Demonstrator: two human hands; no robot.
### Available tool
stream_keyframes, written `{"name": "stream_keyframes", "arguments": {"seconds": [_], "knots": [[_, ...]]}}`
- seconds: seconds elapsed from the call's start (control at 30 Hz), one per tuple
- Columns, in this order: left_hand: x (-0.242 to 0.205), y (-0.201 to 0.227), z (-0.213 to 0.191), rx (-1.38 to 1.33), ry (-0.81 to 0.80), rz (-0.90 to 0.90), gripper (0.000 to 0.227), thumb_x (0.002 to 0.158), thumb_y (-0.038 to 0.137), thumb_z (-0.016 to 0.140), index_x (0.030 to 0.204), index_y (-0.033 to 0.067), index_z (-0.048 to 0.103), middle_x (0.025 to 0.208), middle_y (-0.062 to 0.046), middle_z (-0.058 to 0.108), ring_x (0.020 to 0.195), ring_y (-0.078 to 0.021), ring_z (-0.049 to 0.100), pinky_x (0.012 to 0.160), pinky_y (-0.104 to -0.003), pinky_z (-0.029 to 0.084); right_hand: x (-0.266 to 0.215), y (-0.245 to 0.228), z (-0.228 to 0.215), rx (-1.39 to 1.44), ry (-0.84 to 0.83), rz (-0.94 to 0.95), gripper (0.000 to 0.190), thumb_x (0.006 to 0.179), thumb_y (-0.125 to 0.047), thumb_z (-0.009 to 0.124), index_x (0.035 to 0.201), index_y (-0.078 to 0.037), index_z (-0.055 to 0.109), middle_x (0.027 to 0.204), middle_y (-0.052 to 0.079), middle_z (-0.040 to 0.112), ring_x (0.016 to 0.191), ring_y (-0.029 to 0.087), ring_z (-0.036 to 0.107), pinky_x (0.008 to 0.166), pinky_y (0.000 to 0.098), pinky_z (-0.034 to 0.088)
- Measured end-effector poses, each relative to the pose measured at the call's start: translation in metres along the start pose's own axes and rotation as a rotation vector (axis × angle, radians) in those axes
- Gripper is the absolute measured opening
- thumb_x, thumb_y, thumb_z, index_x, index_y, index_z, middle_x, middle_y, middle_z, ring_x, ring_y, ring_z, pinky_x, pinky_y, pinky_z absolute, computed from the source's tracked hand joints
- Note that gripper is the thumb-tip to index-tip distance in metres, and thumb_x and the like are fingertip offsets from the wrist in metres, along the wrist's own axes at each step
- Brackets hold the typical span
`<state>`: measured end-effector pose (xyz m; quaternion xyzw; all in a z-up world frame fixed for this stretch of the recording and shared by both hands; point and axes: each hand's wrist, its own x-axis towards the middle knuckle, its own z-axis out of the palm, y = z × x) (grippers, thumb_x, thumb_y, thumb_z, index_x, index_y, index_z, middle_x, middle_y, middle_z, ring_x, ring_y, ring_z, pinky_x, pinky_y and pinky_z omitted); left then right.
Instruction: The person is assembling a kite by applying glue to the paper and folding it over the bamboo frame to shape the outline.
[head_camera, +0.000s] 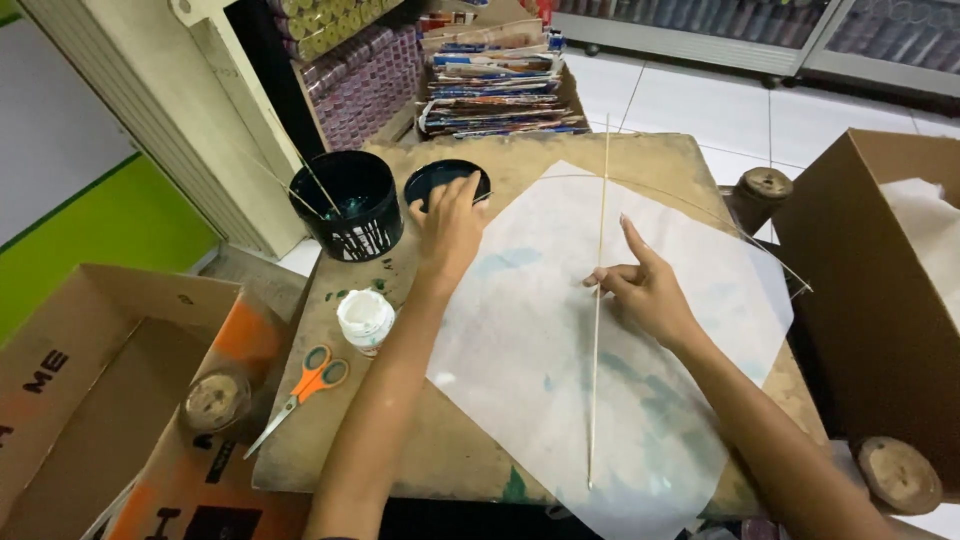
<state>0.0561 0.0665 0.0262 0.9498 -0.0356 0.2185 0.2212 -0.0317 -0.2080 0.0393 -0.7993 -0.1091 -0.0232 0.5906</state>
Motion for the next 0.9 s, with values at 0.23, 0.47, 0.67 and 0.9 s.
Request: {"name": "stream_keyframes", "arguments": {"seconds": [0.23, 0.47, 0.67, 0.9], "knots": [[0.006, -0.008, 0.022, 0.098, 0.106, 0.127, 0.023, 0.097, 0.016, 0.062, 0.115, 0.0254, 0.072, 0.099, 0.000, 0.066, 0.095, -0.0264, 0.067, 0.084, -0.054, 0.047, -0.008, 0.002, -0.005, -0.129, 0.010, -0.097, 0.084, 0.097, -0.002, 0.063, 0.166, -0.012, 0.015, 0.093, 0.022, 0.077, 0.080, 0.031, 0.075, 0.079, 0.0369, 0.055], [-0.007, 0.001, 0.006, 0.013, 0.076, 0.158, 0.020, 0.098, 0.010, 0.060, 0.107, 0.0155, 0.077, 0.095, -0.007, 0.065, 0.088, -0.0300, 0.069, 0.077, -0.044, 0.058, -0.042, 0.002, -0.025, -0.800, -0.068, -0.303, 0.060, 0.099, -0.030, 0.055, 0.158, -0.022, 0.042, 0.134, 0.008, 0.067, 0.119, 0.031, 0.065, 0.093, 0.0471, 0.054], [-0.011, -0.001, -0.001, 0.002, 0.121, 0.234, 0.019, 0.098, 0.005, 0.060, 0.105, 0.0120, 0.075, 0.093, -0.008, 0.062, 0.089, -0.0314, 0.069, 0.077, -0.043, 0.060, -0.072, 0.017, -0.028, -1.191, -0.298, -0.616, 0.056, 0.097, -0.058, 0.032, 0.150, -0.044, 0.044, 0.170, 0.006, 0.018, 0.152, 0.037, 0.019, 0.106, 0.0557, 0.032], [-0.013, 0.003, -0.014, -0.055, 0.106, 0.273, 0.025, 0.101, 0.003, 0.057, 0.118, 0.0121, 0.073, 0.098, -0.007, 0.063, 0.092, -0.0294, 0.071, 0.078, -0.041, 0.061, -0.047, 0.026, -0.030, -1.383, -0.143, -0.723, 0.068, 0.099, -0.071, 0.007, 0.144, -0.040, 0.048, 0.174, 0.008, 0.017, 0.158, 0.039, 0.014, 0.117, 0.0570, 0.019]]}}
